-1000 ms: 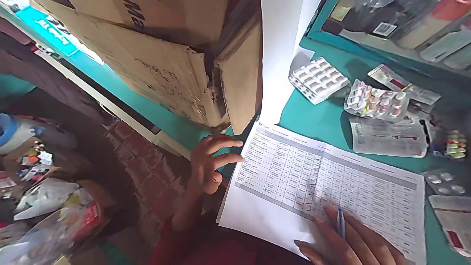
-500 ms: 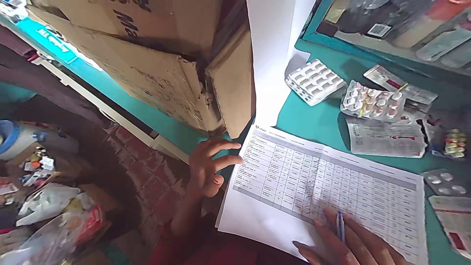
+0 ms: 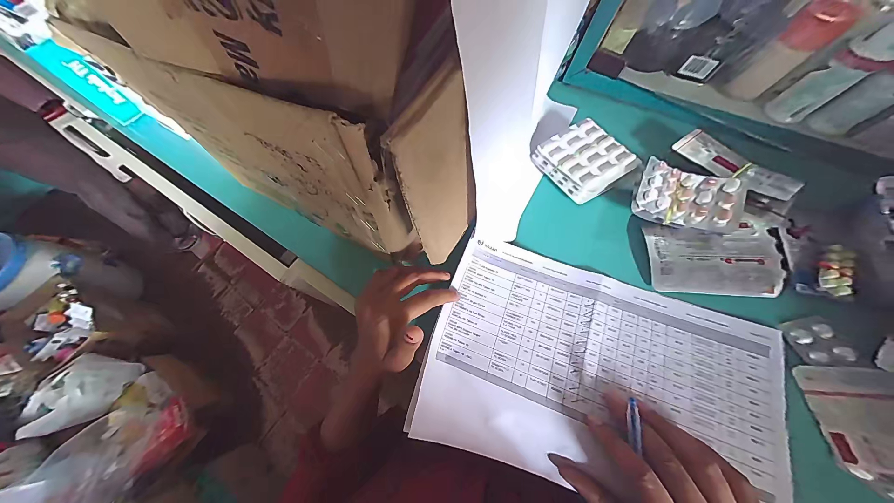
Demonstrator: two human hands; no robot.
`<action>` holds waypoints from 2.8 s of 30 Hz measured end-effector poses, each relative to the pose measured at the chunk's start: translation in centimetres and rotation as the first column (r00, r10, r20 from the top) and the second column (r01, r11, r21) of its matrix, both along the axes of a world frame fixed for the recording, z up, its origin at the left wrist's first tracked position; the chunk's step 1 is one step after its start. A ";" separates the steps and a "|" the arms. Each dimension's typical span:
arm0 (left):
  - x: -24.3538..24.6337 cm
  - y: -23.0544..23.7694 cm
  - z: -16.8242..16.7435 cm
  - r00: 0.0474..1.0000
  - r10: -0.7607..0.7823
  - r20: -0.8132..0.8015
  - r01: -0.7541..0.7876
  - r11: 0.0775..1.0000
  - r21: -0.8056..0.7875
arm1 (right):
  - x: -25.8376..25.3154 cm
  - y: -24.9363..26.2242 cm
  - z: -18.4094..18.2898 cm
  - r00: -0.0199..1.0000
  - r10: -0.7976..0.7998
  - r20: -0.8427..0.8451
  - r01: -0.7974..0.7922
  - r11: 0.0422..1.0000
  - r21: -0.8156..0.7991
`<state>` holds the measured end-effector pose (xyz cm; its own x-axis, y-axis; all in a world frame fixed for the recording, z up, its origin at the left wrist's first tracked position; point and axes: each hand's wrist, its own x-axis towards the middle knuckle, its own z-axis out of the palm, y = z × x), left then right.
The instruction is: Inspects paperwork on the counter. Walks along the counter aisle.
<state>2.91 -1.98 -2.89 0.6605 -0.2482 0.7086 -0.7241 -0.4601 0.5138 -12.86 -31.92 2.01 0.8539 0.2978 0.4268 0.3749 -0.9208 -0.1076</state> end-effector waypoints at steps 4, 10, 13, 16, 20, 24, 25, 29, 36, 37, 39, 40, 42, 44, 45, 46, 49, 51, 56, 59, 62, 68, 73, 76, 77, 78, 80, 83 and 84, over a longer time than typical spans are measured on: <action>-0.1 -0.1 0.5 1.000 0.005 0.011 -0.005 1.000 0.009 | 0.0 -0.1 -0.1 1.000 0.000 0.006 0.000 1.000 -0.006; -0.1 -0.1 0.5 1.000 -0.001 0.008 0.001 1.000 0.021 | 0.0 -0.1 0.0 1.000 -0.005 -0.001 0.005 1.000 -0.009; -0.1 -0.1 0.5 1.000 0.002 0.021 -0.003 0.999 0.048 | -0.1 0.0 0.0 1.000 -0.011 -0.006 0.011 1.000 -0.010; 0.0 -0.1 0.7 1.000 -0.004 0.030 0.002 0.998 0.063 | -0.1 0.1 0.2 1.000 -0.022 -0.011 0.022 1.000 0.000; 0.1 -0.3 0.8 0.999 -0.005 0.050 0.004 1.000 0.029 | 0.0 0.0 0.3 1.000 -0.018 -0.016 0.018 1.000 -0.007; 0.1 -0.1 0.9 0.998 -0.004 0.069 0.002 0.999 0.032 | 0.0 0.2 0.2 0.999 -0.021 -0.026 0.022 1.000 0.022; 0.1 -0.1 1.0 0.997 0.002 0.083 -0.005 0.999 0.035 | -0.1 0.2 0.3 0.999 -0.020 -0.034 0.021 0.999 0.035; 0.1 -0.4 1.0 0.997 0.009 0.073 -0.011 1.000 0.029 | -0.1 -0.3 1.0 0.998 0.010 -0.069 -0.005 0.997 0.071; 0.3 -0.2 0.9 0.998 -0.019 0.058 0.018 1.000 0.018 | 0.1 -3.3 7.8 0.993 -0.102 0.054 0.101 0.995 0.020; 0.4 -0.2 0.8 0.998 -0.025 0.060 0.024 1.000 0.014 | 0.4 -4.3 8.9 0.977 -0.185 0.110 0.186 0.983 -0.003; 0.4 -0.2 0.8 0.998 -0.030 0.061 0.029 0.999 0.014 | 1.8 -7.0 10.7 0.934 -0.336 0.120 0.341 0.940 -0.020; 0.4 -0.2 0.9 0.998 -0.033 0.061 0.032 0.999 0.013 | 2.7 -8.6 11.4 0.913 -0.403 0.064 0.405 0.914 -0.017; 0.5 -0.2 0.8 0.997 -0.033 0.065 0.032 0.999 0.006 | 5.3 -11.5 12.1 0.848 -0.527 -0.065 0.528 0.849 0.001; 0.6 -0.2 0.6 0.996 -0.034 0.077 0.035 0.999 -0.002 | 8.0 -13.7 11.3 0.808 -0.573 -0.136 0.582 0.813 0.030; 0.6 -0.3 0.6 0.996 -0.036 0.078 0.037 0.999 -0.012 | 9.1 -14.2 10.7 0.794 -0.586 -0.166 0.599 0.800 0.039; 0.7 -0.3 0.6 0.997 -0.030 0.078 0.032 0.999 -0.022 | 10.0 -14.2 10.1 0.770 -0.611 -0.186 0.627 0.778 0.035; 0.7 -0.4 0.7 0.997 -0.017 0.072 0.019 0.999 -0.032 | 12.3 -13.5 9.2 0.672 -0.713 -0.198 0.728 0.685 0.003; 0.6 -0.4 0.6 0.998 -0.018 0.062 0.020 0.999 -0.033 | 12.9 -13.2 9.1 0.636 -0.745 -0.200 0.762 0.647 0.012; 0.5 -0.4 0.7 0.997 0.006 0.079 -0.005 1.000 -0.005 | 13.1 -13.6 10.1 0.636 -0.735 -0.234 0.772 0.611 0.175; 0.5 -0.4 0.6 0.997 0.009 0.074 -0.009 1.000 0.001 | 12.9 -14.1 10.6 0.627 -0.763 -0.158 0.779 0.610 0.147; 0.6 -0.4 0.6 0.997 -0.011 0.073 0.013 1.000 -0.016 | 13.7 -14.6 10.9 0.634 -0.758 -0.154 0.770 0.637 0.039; 0.8 -0.4 0.4 0.995 0.000 0.105 0.001 1.000 -0.011 | 14.6 -17.3 7.7 0.815 -0.489 0.310 0.529 0.847 -0.056; 0.9 -0.5 0.3 0.993 0.002 0.116 -0.001 1.000 -0.002 | 11.1 -14.5 10.2 0.629 0.033 0.777 0.250 0.937 -0.243; 0.9 -0.5 0.3 0.993 0.011 0.121 -0.010 1.000 -0.010 | 7.9 -10.7 12.2 0.605 0.205 0.770 0.143 0.923 -0.358; 0.8 -0.5 0.3 0.992 0.014 0.123 -0.013 1.000 -0.008 | 7.2 -9.7 12.6 0.612 0.228 0.758 0.114 0.922 -0.370; 0.8 -0.6 0.3 0.991 0.019 0.130 -0.018 1.000 -0.010 | 6.6 -8.8 12.9 0.617 0.243 0.749 0.089 0.924 -0.372; 0.8 -0.7 0.4 0.991 0.024 0.129 -0.023 1.000 -0.013 | 5.8 -7.9 13.3 0.634 0.254 0.730 0.073 0.921 -0.383; 0.7 -0.7 0.3 0.992 0.031 0.122 -0.029 0.999 -0.021 | 5.4 -7.4 13.5 0.640 0.253 0.725 0.064 0.923 -0.379; 0.7 -0.7 0.3 0.991 0.037 0.126 -0.034 0.999 -0.020 | 5.3 -7.3 13.5 0.643 0.248 0.725 0.064 0.925 -0.373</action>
<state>3.62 -2.71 -2.57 0.5740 -0.2130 0.7907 -0.7669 -0.4783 0.4279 -7.56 -39.23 15.46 0.2422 0.6096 0.7548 0.2643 -0.7900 0.5533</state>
